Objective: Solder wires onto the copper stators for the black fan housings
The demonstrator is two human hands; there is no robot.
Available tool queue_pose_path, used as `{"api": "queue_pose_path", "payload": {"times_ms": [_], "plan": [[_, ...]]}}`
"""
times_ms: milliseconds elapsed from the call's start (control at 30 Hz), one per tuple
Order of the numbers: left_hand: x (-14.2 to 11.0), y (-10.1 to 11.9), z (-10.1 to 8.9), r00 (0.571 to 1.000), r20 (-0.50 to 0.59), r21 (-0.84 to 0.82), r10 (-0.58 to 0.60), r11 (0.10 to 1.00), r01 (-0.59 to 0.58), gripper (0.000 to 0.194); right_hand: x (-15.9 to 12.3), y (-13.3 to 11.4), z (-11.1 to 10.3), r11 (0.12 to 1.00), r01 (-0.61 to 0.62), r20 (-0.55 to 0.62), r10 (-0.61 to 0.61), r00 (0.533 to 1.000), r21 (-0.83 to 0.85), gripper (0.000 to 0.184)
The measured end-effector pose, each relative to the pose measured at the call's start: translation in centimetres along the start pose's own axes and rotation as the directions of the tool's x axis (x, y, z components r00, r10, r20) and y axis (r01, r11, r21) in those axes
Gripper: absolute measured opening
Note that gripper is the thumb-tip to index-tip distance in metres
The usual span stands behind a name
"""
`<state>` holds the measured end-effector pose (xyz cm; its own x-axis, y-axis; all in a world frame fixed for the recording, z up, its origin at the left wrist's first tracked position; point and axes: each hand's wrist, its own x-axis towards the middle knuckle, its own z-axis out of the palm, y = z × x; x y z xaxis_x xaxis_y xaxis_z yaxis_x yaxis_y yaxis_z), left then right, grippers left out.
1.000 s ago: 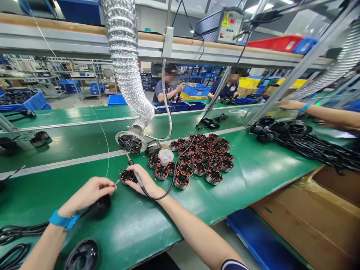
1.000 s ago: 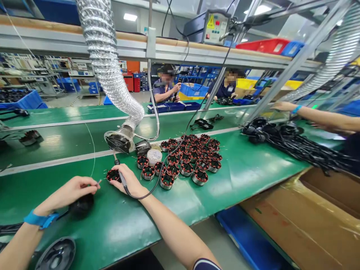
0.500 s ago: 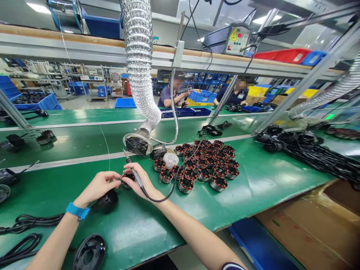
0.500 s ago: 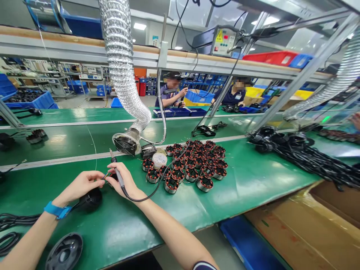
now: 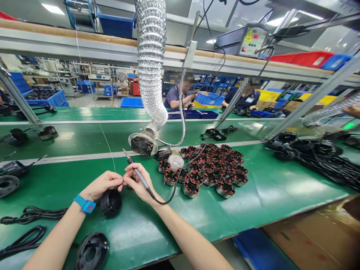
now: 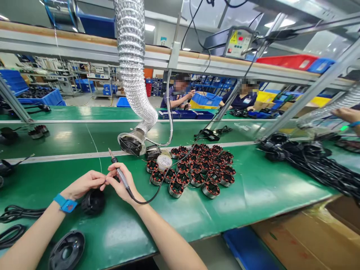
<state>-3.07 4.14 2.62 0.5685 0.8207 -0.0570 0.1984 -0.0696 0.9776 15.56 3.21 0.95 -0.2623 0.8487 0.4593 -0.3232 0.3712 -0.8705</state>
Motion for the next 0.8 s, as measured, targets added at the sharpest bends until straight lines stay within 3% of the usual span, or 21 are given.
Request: {"api": "queue_pose_path", "payload": {"times_ms": [233, 567, 700, 800], "plan": [[0.4, 0.5, 0.6, 0.978, -0.206, -0.049, -0.036, 0.998, 0.027, 0.030, -0.6, 0.7, -0.3, 0.992, 0.028, -0.104, -0.041, 0.994, -0.122, 0.028], [0.6, 1.2, 1.6, 0.908, -0.414, -0.030, -0.060, 0.998, 0.052, 0.032, -0.7, 1.8, 0.3, 0.983, -0.024, -0.227, -0.019, 0.974, -0.184, 0.026], [0.5, 1.4, 1.7, 0.912, -0.409, 0.037, -0.023, 0.998, 0.042, 0.028, -0.7, 1.0, 0.4, 0.923, 0.042, -0.236, -0.141, 0.962, -0.383, 0.028], [0.5, 1.6, 2.2, 0.936, -0.352, 0.155, 0.004, 0.986, 0.055, 0.023, -0.4, 0.1, 0.3, 0.839, 0.154, -0.156, -0.271, 0.950, -0.522, 0.034]]}}
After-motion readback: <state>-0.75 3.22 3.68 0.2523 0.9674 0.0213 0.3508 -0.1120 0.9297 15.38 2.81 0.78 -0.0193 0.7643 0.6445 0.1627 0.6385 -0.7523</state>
